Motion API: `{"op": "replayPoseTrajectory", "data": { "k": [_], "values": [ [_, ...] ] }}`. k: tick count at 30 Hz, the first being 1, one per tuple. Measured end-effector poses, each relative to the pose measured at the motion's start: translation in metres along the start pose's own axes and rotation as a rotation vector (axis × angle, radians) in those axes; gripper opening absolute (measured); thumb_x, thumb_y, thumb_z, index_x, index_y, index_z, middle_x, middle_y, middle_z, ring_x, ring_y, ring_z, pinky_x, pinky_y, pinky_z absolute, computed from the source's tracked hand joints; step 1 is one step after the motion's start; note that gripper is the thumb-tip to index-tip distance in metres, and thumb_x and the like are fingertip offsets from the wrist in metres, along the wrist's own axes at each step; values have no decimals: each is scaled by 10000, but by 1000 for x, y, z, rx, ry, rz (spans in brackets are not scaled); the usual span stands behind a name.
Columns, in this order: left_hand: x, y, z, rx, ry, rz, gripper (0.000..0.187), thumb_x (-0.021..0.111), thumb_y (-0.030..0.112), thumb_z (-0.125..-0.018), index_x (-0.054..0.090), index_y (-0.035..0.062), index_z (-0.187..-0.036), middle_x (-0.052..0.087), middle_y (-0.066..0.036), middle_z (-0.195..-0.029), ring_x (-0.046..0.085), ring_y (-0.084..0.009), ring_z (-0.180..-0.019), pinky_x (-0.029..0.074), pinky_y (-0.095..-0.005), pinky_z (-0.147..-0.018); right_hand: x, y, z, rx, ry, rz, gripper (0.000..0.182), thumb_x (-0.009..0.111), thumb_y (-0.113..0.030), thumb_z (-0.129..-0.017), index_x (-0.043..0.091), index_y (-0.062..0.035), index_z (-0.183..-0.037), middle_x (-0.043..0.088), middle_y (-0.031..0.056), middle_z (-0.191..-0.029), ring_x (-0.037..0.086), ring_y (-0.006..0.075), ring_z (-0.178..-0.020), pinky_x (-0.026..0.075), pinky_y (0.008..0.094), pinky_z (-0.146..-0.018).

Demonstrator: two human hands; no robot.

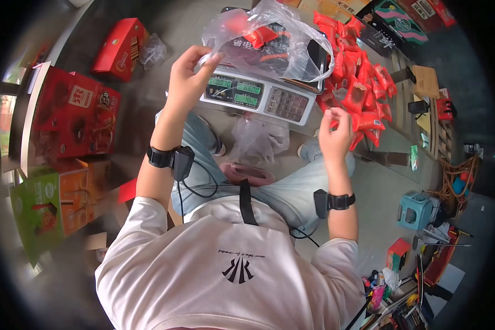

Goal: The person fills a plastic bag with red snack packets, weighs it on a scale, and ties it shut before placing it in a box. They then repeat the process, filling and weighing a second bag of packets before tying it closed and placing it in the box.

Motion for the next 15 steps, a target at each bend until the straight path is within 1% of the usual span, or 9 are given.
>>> {"op": "replayPoseTrajectory", "data": {
  "k": [1, 2, 3, 4, 5, 8, 12, 14, 15],
  "values": [
    [-2, -4, 0, -7, 40, -41, 156, 658, 135, -874, 609, -4, -926, 648, -16, -877, 536, -46, -801, 422, -189, -706, 2, 28, 2, 65, -27, 55, 235, 629, -147, -844, 572, -29, -1038, 626, 139, -958, 621, 275, -863, 481, 368, -767],
    [0, -7, 1, 11, 45, -22, 135, 661, 110, -870, 603, -4, -915, 651, -19, -889, 541, -35, -799, 411, -172, -677, 4, 52, 1, 72, -22, 58, 235, 629, -147, -844, 572, -29, -1038, 626, 139, -958, 621, 275, -863, 481, 368, -767],
    [3, -11, 3, 10, 36, -21, 135, 661, 110, -870, 603, -4, -915, 651, -19, -889, 541, -35, -799, 411, -172, -677, 9, 76, 0, 84, -76, 232, 372, 649, -196, -819, 524, -41, -1134, 584, 159, -1076, 576, 304, -981, 454, 397, -839],
    [3, -16, 5, -10, 60, 26, 149, 673, 122, -854, 599, -2, -890, 633, -20, -836, 546, -67, -798, 427, -209, -709, 14, 91, -1, 100, -131, 407, 512, 668, -245, -795, 477, -53, -1230, 543, 179, -1194, 532, 332, -1099, 428, 425, -912],
    [4, -20, 5, -26, 86, 73, 165, 686, 134, -837, 595, -1, -866, 615, -21, -783, 551, -99, -796, 443, -247, -741, 15, 92, -5, 109, -125, 409, 512, 668, -245, -795, 477, -53, -1230, 543, 179, -1194, 532, 332, -1099, 428, 425, -912],
    [8, -28, 9, -60, 91, 119, 168, 689, 137, -838, 592, 0, -858, 606, -3, -782, 535, -77, -775, 434, -227, -713, 47, 121, -3, 439, -568, 601, 844, 706, -367, -709, 300, -96, -1397, 347, 184, -1411, 375, 375, -1269, 301, 545, -1024],
    [1, -29, 13, -47, 130, 131, 173, 693, 140, -835, 592, 1, -854, 598, 7, -769, 519, -63, -728, 424, -213, -664, 69, 136, -15, 427, -557, 671, 759, 702, -377, -703, 390, -77, -1326, 439, 186, -1341, 417, 363, -1237, 289, 541, -1017],
    [-1, -25, 16, -54, 120, 121, 178, 697, 144, -830, 592, 1, -854, 598, 8, -770, 518, -63, -728, 421, -212, -664, 74, 136, -21, 373, -584, 789, 659, 706, -392, -694, 473, -59, -1212, 541, 184, -1223, 480, 361, -1168, 302, 513, -998],
    [-1, -21, 16, -60, 101, 116, 184, 701, 147, -826, 593, 1, -854, 599, 8, -771, 518, -62, -728, 419, -210, -664, 73, 135, -21, 373, -588, 786, 659, 706, -392, -694, 473, -59, -1212, 541, 184, -1223, 480, 361, -1168, 302, 513, -998]
  ]
}}
Point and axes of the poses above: each hand's wrist, its own z-axis away from the middle knuckle, its own x-axis out of the palm, y = z × x, the point moved 7 cm from there along -z, towards the middle knuckle
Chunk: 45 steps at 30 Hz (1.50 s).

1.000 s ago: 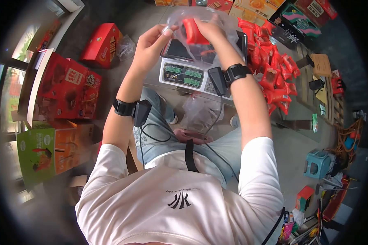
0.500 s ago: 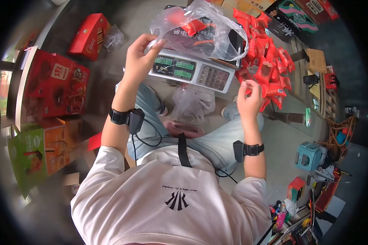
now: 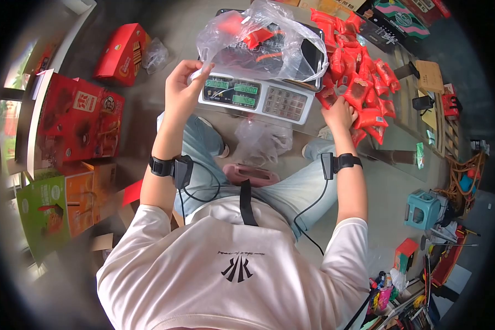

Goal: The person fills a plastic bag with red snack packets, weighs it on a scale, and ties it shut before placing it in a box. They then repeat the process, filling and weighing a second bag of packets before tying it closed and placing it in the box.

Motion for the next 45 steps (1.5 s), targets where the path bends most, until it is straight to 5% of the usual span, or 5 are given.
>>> {"op": "replayPoseTrajectory", "data": {
  "k": [8, 13, 24, 31, 45],
  "values": [
    [14, 35, -8, 213, -51, -256, 216, 698, 167, -845, 595, -9, -915, 655, -27, -870, 567, -59, -812, 431, -195, -730, -84, 2, 83, -144, 308, 164, 536, 717, -346, -698, 506, -54, -1094, 609, 151, -1004, 566, 320, -1000, 362, 468, -950],
    [22, 31, -13, 33, -62, -162, 240, 632, 228, -905, 596, -8, -893, 690, -75, -871, 591, -68, -796, 459, -210, -708, -137, -72, 135, -690, -295, -504, 594, 724, -337, -749, 479, -30, -1195, 610, 157, -1095, 601, 290, -1011, 471, 372, -860],
    [21, 45, -19, 164, -43, 158, 297, 430, 234, -1000, 464, 24, -792, 631, -187, -1144, 610, -115, -756, 508, -267, -711, -134, -200, -23, -368, -653, -1193, 514, 635, -491, -805, 559, -80, -1103, 610, 42, -945, 607, 114, -779, 493, 260, -644],
    [51, 49, -43, 253, 54, -372, 538, 750, 379, -770, 510, -29, -1026, 609, -137, -942, 586, -188, -801, 481, -302, -697, -148, -201, -5, -426, -602, -1051, 524, 679, -492, -749, 600, -70, -1051, 634, 68, -843, 610, 168, -699, 460, 275, -559],
    [60, 20, -12, 125, 70, -234, 177, 527, 168, -954, 550, -5, -922, 672, -110, -880, 575, -126, -771, 444, -257, -735, -149, -179, 27, -725, -566, -461, 925, 645, -475, -789, 226, 36, -1436, 368, 255, -1414, 399, 269, -1297, 317, 306, -1056]
  ]
}}
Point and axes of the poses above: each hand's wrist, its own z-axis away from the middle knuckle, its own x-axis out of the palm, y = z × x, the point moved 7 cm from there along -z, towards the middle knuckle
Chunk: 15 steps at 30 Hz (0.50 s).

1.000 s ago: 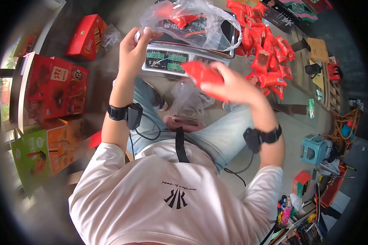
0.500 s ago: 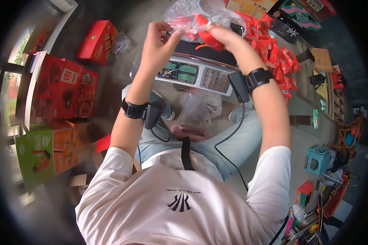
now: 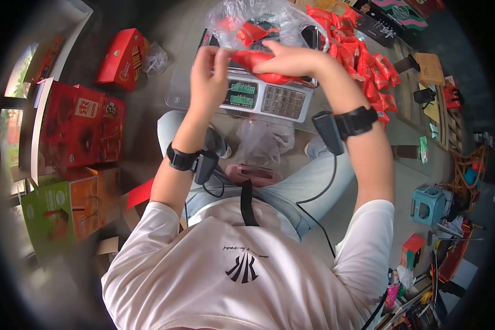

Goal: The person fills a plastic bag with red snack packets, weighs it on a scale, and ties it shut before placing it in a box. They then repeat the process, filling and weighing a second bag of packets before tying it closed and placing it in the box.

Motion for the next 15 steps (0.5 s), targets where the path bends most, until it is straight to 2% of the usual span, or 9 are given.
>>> {"op": "replayPoseTrajectory", "data": {
  "k": [1, 3, 4, 7, 8, 11, 13, 14, 15],
  "values": [
    [-5, -12, -2, 66, 40, 134, 159, 471, 141, -980, 498, -9, -933, 680, -110, -910, 584, -124, -779, 447, -249, -730, -10, -4, 9, -8, -33, 52, 888, 645, -482, -803, 269, 30, -1423, 396, 228, -1404, 400, 257, -1297, 319, 309, -1056],
    [-27, -8, 3, 19, 93, 147, 148, 455, 135, -989, 467, -5, -939, 682, -135, -921, 612, -132, -832, 460, -251, -759, -28, -12, 21, -111, 12, 34, 796, 630, -436, -835, 320, 28, -1403, 422, 191, -1397, 415, 237, -1286, 325, 306, -1051],
    [-34, -15, 4, 25, 103, 198, 127, 471, 126, -983, 459, 3, -956, 680, -143, -901, 623, -131, -853, 464, -238, -751, -36, -17, 28, -150, 74, 62, 690, 618, -393, -857, 383, -5, -1378, 461, 159, -1365, 457, 220, -1243, 356, 305, -1023],
    [-44, -25, 6, -77, 50, 294, 182, 537, 68, -941, 437, 10, -1081, 653, -96, -810, 626, -123, -806, 452, -208, -695, -51, -41, 41, -163, 71, 33, 640, 619, -388, -858, 417, -49, -1361, 508, 139, -1314, 509, 202, -1176, 393, 307, -980],
    [-44, -24, 7, -77, 51, 295, 182, 537, 68, -941, 437, 10, -1081, 653, -96, -810, 626, -123, -806, 452, -208, -695, -55, -39, 37, -142, 129, 44, 621, 625, -398, -850, 437, -73, -1346, 540, 128, -1270, 546, 192, -1116, 417, 305, -941],
    [-40, -20, 6, -43, -36, 385, 294, 610, 74, -895, 446, -2, -1126, 621, -63, -757, 597, -100, -739, 446, -207, -667, -50, -24, 11, -130, 189, 155, 641, 628, -415, -842, 435, -67, -1345, 569, 127, -1233, 566, 194, -1085, 429, 304, -924],
    [-34, -20, 6, -54, -126, 49, 371, 679, 86, -837, 470, 3, -1133, 604, -39, -739, 551, -68, -693, 427, -204, -640, -43, -15, -2, -50, 107, 217, 685, 629, -457, -818, 439, -59, -1342, 587, 143, -1199, 577, 218, -1074, 441, 315, -909],
    [-37, -10, 7, -91, -79, -92, 313, 703, 142, -817, 530, 8, -1041, 592, -53, -710, 527, -92, -639, 421, -237, -608, -39, -16, -4, 0, 104, 244, 700, 629, -475, -803, 444, -66, -1341, 595, 156, -1183, 584, 236, -1068, 447, 320, -902],
    [-36, -9, 5, -87, -73, -89, 313, 703, 142, -817, 530, 8, -1041, 592, -53, -710, 527, -92, -639, 421, -237, -608, -38, -17, -6, 50, 100, 271, 716, 630, -492, -788, 450, -74, -1340, 603, 169, -1168, 592, 253, -1062, 452, 326, -895]
  ]
}}
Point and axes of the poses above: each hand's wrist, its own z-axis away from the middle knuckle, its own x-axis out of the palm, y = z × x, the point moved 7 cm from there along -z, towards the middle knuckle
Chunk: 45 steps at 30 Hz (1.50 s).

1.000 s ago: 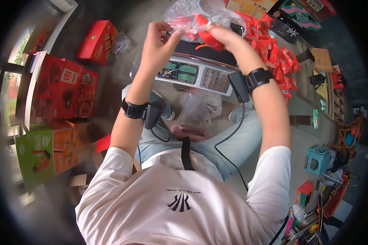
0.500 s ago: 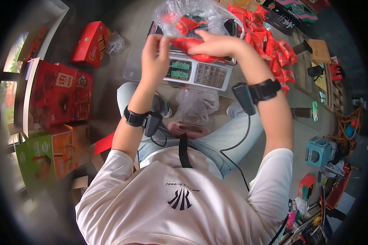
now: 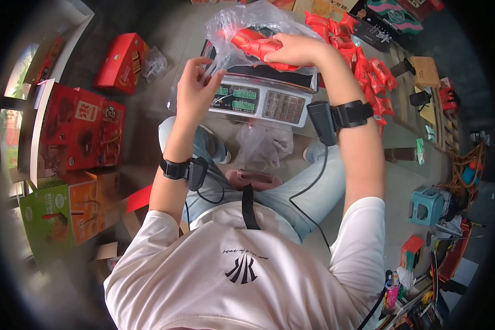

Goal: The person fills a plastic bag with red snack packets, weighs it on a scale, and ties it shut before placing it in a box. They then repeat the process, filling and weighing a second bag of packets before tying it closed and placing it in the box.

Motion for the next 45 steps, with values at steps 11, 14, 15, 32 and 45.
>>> {"op": "replayPoseTrajectory", "data": {
  "k": [11, 14, 15, 32, 45],
  "values": [
    [1, 2, -16, -87, -2, 190, 325, 505, 258, -969, 577, -9, -797, 604, -44, -713, 517, -101, -649, 423, -254, -631, -7, 18, -34, 193, 828, 180, 670, 611, -455, -797, 464, 0, -1265, 536, 207, -1238, 486, 373, -1168, 381, 428, -1011],
    [-4, 9, -13, -69, -16, 284, 330, 492, 258, -981, 585, -11, -815, 626, -41, -758, 528, -82, -723, 426, -238, -702, 27, 0, 23, -216, 952, -293, 360, 626, -256, -826, 572, -21, -1094, 571, 197, -1165, 546, 355, -1088, 442, 398, -916],
    [-5, 7, -13, -49, -13, 312, 329, 494, 264, -981, 590, -11, -827, 637, -45, -780, 537, -82, -737, 430, -235, -712, 40, 1, 51, -290, 1086, -251, 299, 622, -202, -822, 584, -21, -1058, 580, 188, -1134, 558, 350, -1055, 450, 392, -892],
    [1, -7, 14, -112, -50, 492, 272, 483, 260, -978, 598, 29, -891, 651, -52, -873, 568, -107, -851, 409, -275, -839, 188, 237, 135, 511, 797, 347, 682, 687, -282, -700, 439, -104, -1309, 482, 114, -1272, 449, 330, -1177, 323, 494, -1000],
    [15, 6, 12, -30, -54, 445, 247, 502, 220, -975, 564, 6, -870, 630, -34, -796, 571, -91, -769, 452, -237, -729, 79, 56, 122, -174, 1041, -293, 584, 729, -131, -713, 500, -29, -1240, 569, 163, -1127, 539, 331, -1058, 435, 415, -912]
  ]
}}
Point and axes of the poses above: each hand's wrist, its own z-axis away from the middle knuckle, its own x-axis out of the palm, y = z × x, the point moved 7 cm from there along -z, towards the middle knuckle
